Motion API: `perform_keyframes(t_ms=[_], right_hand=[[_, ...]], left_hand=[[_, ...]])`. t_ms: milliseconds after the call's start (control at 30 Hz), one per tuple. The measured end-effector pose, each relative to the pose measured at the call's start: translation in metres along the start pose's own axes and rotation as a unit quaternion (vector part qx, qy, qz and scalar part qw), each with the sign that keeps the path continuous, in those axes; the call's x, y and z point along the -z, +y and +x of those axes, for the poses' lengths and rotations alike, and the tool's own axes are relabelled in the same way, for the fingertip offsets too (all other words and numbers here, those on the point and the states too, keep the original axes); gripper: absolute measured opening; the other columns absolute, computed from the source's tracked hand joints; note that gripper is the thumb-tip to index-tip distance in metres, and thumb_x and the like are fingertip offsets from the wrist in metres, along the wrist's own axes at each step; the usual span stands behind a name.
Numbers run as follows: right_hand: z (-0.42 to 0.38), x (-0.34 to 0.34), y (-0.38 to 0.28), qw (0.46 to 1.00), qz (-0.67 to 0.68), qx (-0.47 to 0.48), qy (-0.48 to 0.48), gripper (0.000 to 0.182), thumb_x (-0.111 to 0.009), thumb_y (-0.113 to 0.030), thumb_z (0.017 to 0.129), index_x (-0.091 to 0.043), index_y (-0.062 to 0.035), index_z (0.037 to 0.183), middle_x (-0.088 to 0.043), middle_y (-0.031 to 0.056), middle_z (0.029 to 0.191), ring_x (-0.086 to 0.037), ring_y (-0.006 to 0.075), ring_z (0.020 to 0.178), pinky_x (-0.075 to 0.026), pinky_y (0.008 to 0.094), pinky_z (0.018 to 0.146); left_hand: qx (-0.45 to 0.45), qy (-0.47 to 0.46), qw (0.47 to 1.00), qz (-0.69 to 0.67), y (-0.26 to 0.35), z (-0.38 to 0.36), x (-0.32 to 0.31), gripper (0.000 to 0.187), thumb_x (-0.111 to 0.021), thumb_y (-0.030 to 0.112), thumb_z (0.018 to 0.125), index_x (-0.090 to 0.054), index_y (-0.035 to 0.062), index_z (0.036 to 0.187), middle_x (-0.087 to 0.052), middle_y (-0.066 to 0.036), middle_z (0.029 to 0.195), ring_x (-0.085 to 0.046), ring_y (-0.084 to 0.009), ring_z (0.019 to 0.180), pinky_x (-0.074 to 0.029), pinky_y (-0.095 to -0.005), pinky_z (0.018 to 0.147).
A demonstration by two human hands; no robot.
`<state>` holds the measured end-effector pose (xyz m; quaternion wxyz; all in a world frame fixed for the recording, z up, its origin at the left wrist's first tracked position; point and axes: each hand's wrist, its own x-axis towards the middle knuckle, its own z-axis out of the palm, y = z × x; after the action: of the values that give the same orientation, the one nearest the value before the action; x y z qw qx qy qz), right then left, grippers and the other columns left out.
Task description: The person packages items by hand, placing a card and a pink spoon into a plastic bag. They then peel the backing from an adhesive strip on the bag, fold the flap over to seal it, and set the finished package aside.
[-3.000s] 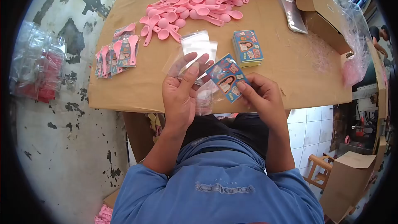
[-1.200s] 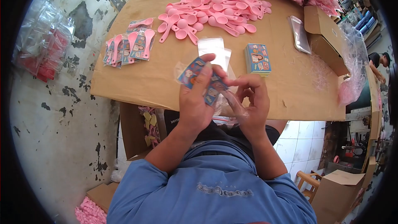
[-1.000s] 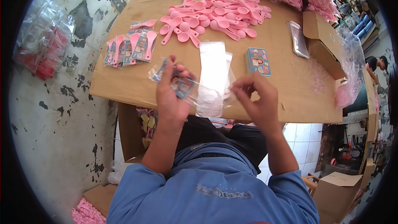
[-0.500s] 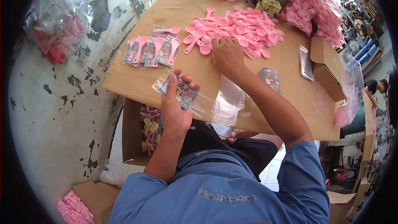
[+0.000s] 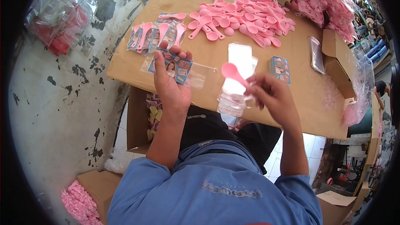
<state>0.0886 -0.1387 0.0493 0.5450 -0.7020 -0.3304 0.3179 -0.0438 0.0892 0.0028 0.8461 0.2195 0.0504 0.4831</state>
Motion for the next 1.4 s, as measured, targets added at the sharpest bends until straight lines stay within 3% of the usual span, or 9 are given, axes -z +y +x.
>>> perform_keyframes(t_ms=[167, 300, 400, 600, 900, 1100, 1200, 1300, 1400], right_hand=[[-0.035, -0.01, 0.015, 0.993, 0.114, -0.033, -0.021, 0.023, -0.067, -0.013, 0.103, -0.067, -0.0008, 0.123, -0.074, 0.0037, 0.093, -0.056, 0.004, 0.068, -0.045, 0.0203, 0.06], [-0.039, -0.018, 0.022, 0.979, 0.202, 0.011, -0.001, 0.027, -0.067, -0.008, 0.102, -0.063, 0.0034, 0.126, -0.074, 0.0097, 0.112, -0.07, 0.0105, 0.088, -0.059, 0.0258, 0.078], [-0.04, -0.013, 0.029, 0.97, 0.238, 0.045, -0.019, 0.027, -0.065, -0.003, 0.102, -0.06, 0.0063, 0.126, -0.07, 0.0101, 0.113, -0.07, 0.0134, 0.101, -0.06, 0.0293, 0.09], [-0.034, -0.027, 0.048, 0.97, 0.188, 0.112, 0.108, 0.027, -0.072, -0.003, 0.097, -0.057, 0.0032, 0.119, -0.069, 0.0095, 0.103, -0.07, 0.0147, 0.1, -0.059, 0.0284, 0.088], [-0.039, -0.031, 0.044, 0.949, 0.292, 0.116, 0.039, 0.034, -0.076, -0.005, 0.094, -0.056, 0.0013, 0.12, -0.067, 0.0088, 0.104, -0.067, 0.0125, 0.089, -0.057, 0.0273, 0.077], [-0.035, -0.031, 0.054, 0.966, 0.079, 0.148, 0.196, 0.04, -0.083, -0.009, 0.086, -0.063, -0.0033, 0.119, -0.067, 0.0103, 0.115, -0.066, 0.0194, 0.101, -0.054, 0.0323, 0.089], [-0.031, -0.029, 0.034, 0.91, -0.082, 0.291, 0.282, 0.04, -0.084, -0.008, 0.081, -0.071, -0.0075, 0.119, -0.067, 0.0144, 0.125, -0.062, 0.029, 0.116, -0.05, 0.0388, 0.1], [-0.023, -0.009, 0.036, 0.875, -0.19, 0.411, 0.17, 0.03, -0.083, -0.009, 0.081, -0.079, -0.0105, 0.111, -0.064, 0.0189, 0.136, -0.055, 0.0349, 0.13, -0.045, 0.0431, 0.109], [-0.017, 0.009, 0.032, 0.915, -0.016, 0.394, 0.089, 0.018, -0.077, -0.003, 0.085, -0.081, -0.0089, 0.102, -0.064, 0.017, 0.141, -0.056, 0.0362, 0.133, -0.044, 0.0443, 0.11]], left_hand=[[0.068, -0.036, 0.997, 0.029, -0.027, -0.019, -0.021, 0.041, -0.062, 0.036, 0.107, -0.056, 0.0056, 0.134, -0.068, -0.008, 0.107, -0.067, -0.018, 0.094, -0.055, -0.0399, 0.103], [0.134, -0.055, 0.988, 0.049, -0.044, -0.038, -0.036, 0.045, -0.06, 0.039, 0.107, -0.053, 0.0056, 0.137, -0.067, -0.009, 0.106, -0.067, -0.0187, 0.095, -0.054, -0.043, 0.104], [0.163, -0.059, 0.983, 0.056, -0.049, -0.046, -0.04, 0.047, -0.059, 0.039, 0.108, -0.05, 0.006, 0.14, -0.066, -0.009, 0.107, -0.066, -0.0187, 0.097, -0.055, -0.0435, 0.102], [0.226, -0.055, 0.972, 0.027, -0.061, -0.067, -0.045, 0.047, -0.058, 0.04, 0.108, -0.049, 0.0061, 0.14, -0.064, -0.009, 0.106, -0.066, -0.0185, 0.098, -0.057, -0.0421, 0.1], [0.248, -0.032, 0.968, 0.027, -0.057, -0.071, -0.045, 0.042, -0.058, 0.036, 0.109, -0.049, 0.0064, 0.137, -0.065, -0.007, 0.102, -0.067, -0.0171, 0.094, -0.058, -0.0406, 0.098], [0.3, -0.04, 0.953, 0.017, -0.067, -0.072, -0.048, 0.04, -0.057, 0.035, 0.109, -0.05, 0.0068, 0.136, -0.065, -0.007, 0.103, -0.067, -0.0175, 0.095, -0.059, -0.0385, 0.096], [0.33, -0.03, 0.943, 0.02, -0.069, -0.064, -0.05, 0.039, -0.058, 0.034, 0.109, -0.051, 0.0068, 0.136, -0.064, -0.007, 0.104, -0.067, -0.0177, 0.096, -0.059, -0.0381, 0.094], [0.34, 0.0, 0.94, 0.014, -0.074, -0.046, -0.052, 0.035, -0.06, 0.032, 0.108, -0.055, 0.0068, 0.133, -0.065, -0.007, 0.104, -0.068, -0.0184, 0.095, -0.059, -0.038, 0.091], [0.346, -0.036, 0.937, -0.028, -0.069, -0.015, -0.042, 0.039, -0.061, 0.032, 0.107, -0.053, 0.0047, 0.134, -0.066, -0.009, 0.109, -0.067, -0.0195, 0.101, -0.057, -0.0419, 0.102]])
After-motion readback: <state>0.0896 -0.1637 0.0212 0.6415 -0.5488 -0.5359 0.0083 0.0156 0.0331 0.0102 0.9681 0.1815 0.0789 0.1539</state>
